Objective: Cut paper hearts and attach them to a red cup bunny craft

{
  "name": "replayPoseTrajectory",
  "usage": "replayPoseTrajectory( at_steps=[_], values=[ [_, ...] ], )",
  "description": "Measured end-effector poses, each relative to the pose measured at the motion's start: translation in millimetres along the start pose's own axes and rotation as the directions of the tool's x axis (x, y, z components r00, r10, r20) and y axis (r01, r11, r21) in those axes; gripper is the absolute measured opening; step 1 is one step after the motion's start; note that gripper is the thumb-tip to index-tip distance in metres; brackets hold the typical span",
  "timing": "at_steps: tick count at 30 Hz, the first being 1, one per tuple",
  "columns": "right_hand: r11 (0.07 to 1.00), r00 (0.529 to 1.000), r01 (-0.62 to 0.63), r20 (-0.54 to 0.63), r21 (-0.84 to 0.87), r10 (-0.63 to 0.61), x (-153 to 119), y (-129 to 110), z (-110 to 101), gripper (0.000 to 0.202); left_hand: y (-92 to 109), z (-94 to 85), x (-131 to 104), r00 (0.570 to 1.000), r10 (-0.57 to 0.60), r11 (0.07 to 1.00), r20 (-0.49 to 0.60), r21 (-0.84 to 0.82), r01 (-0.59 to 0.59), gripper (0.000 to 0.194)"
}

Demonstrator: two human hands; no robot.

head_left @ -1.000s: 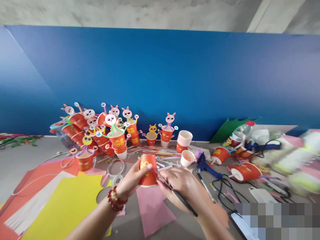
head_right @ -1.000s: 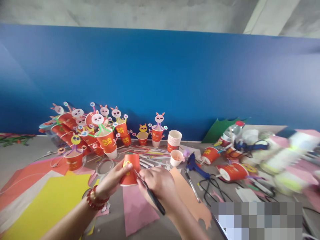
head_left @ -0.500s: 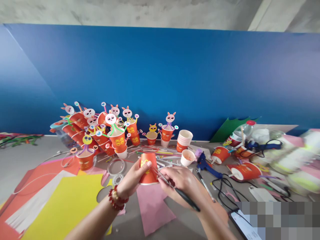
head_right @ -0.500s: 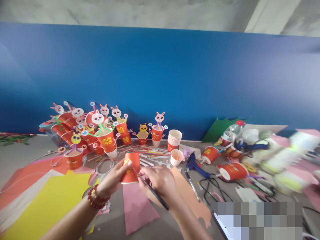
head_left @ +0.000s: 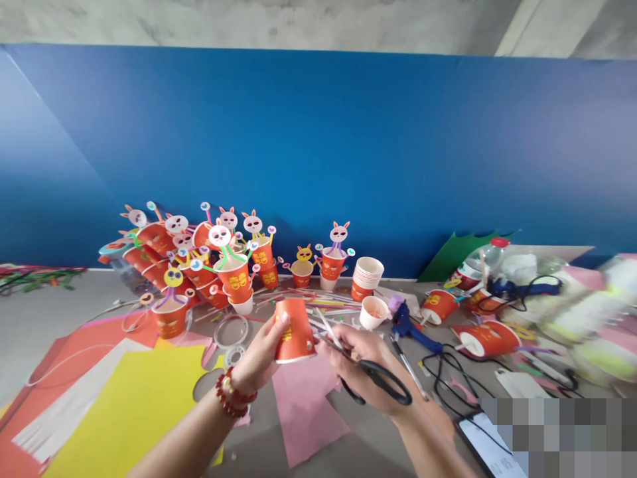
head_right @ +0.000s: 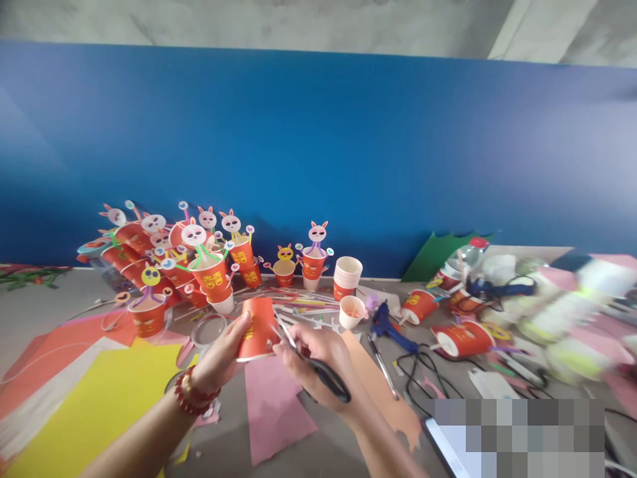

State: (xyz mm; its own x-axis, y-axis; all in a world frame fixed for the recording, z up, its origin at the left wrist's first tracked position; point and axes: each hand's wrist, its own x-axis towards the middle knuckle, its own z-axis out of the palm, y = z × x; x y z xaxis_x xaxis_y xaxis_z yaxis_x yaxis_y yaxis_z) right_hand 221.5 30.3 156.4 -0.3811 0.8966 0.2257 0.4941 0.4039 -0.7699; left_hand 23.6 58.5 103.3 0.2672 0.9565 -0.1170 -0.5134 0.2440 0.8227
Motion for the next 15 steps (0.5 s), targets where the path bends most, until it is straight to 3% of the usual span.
replayPoseTrajectory(
  at_steps=[4,15],
  values=[
    [0.978,0.999,-0.051,0.027,0.202,0.047,-5.2,-4.3,-2.4,0.039,0.0,-4.7,1.8,0.988,0.146,0.985,-0.058,-0.084,-0.151,0.044],
    [0.980,0.998,-0.057,0.036,0.193,0.051,-7.6,-4.1,0.5,0.043,1.1,-1.3,-2.3,0.948,0.317,0.948,-0.037,0.042,-0.315,0.048]
  ],
)
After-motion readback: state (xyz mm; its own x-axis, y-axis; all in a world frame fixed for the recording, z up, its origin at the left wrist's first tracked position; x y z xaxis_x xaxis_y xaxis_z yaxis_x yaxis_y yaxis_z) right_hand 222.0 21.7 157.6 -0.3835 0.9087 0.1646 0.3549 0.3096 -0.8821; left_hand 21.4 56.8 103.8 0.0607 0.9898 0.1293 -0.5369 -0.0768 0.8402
